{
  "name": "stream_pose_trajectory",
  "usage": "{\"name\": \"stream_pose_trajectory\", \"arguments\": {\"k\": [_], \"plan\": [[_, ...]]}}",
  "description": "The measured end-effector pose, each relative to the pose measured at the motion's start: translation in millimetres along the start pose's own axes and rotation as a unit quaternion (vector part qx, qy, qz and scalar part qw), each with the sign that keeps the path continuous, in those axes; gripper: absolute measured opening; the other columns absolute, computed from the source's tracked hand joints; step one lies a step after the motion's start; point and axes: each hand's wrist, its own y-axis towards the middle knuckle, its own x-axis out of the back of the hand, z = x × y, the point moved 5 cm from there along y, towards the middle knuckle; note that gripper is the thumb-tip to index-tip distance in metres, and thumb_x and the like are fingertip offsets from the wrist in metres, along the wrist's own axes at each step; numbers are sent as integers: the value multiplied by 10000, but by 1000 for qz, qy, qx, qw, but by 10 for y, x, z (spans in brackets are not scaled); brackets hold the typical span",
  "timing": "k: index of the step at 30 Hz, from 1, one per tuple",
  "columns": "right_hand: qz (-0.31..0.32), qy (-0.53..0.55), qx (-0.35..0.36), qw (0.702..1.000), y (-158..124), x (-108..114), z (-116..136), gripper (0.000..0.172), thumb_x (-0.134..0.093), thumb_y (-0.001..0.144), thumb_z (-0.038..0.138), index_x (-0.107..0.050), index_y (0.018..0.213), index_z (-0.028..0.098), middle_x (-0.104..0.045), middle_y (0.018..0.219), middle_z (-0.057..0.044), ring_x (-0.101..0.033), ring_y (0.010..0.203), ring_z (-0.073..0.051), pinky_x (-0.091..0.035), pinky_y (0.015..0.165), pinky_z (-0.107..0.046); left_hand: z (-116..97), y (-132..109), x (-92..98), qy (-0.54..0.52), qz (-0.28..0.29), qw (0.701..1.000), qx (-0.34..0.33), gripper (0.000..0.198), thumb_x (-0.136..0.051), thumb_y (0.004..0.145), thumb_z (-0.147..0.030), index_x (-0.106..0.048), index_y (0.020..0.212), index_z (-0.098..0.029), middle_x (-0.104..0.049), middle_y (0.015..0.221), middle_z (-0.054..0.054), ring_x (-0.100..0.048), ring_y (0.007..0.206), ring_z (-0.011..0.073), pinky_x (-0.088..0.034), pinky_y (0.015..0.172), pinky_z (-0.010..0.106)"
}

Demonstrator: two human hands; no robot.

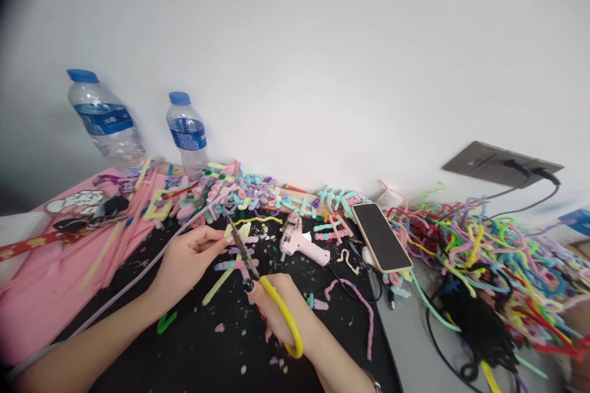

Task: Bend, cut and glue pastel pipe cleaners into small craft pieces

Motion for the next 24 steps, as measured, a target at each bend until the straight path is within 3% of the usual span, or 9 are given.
{"name": "stream_pose_trajectory", "arguments": {"k": [6, 15, 21, 24], "plan": [[20, -34, -12, 999, -26, 36, 17, 613, -354, 792, 762, -425, 594, 186, -361, 422, 75, -397, 296, -55, -281, 280, -162, -2, 6, 16, 11, -8, 1000, -5, 196, -646, 768, -358, -642, 731, -166, -721, 743, 46, -693, 736, 219, -537, 656, 269], [-6, -53, 19, 998, -17, 30, -4, 585, -422, 789, 731, -410, 558, 194, -330, 420, 67, -358, 340, -61, -234, 319, -192, -22, -6, 24, 21, -7, 1000, -14, 176, -647, 773, -350, -645, 735, -177, -720, 751, 44, -695, 743, 227, -537, 659, 277], [-54, 21, 37, 998, -32, 112, 22, 600, -404, 771, 765, -353, 548, 211, -316, 396, 71, -331, 327, -60, -247, 328, -198, -48, 26, 47, -4, -23, 1000, 5, 160, -677, 732, -330, -637, 703, -177, -721, 733, 40, -697, 744, 226, -551, 687, 293], [-47, 71, 24, 996, -39, 154, -12, 598, -404, 744, 792, -382, 598, 213, -333, 430, 70, -352, 326, -69, -311, 341, -213, -44, 73, 75, -37, -38, 998, 20, 200, -718, 695, -341, -613, 694, -171, -711, 708, 24, -693, 738, 216, -560, 674, 287]]}}
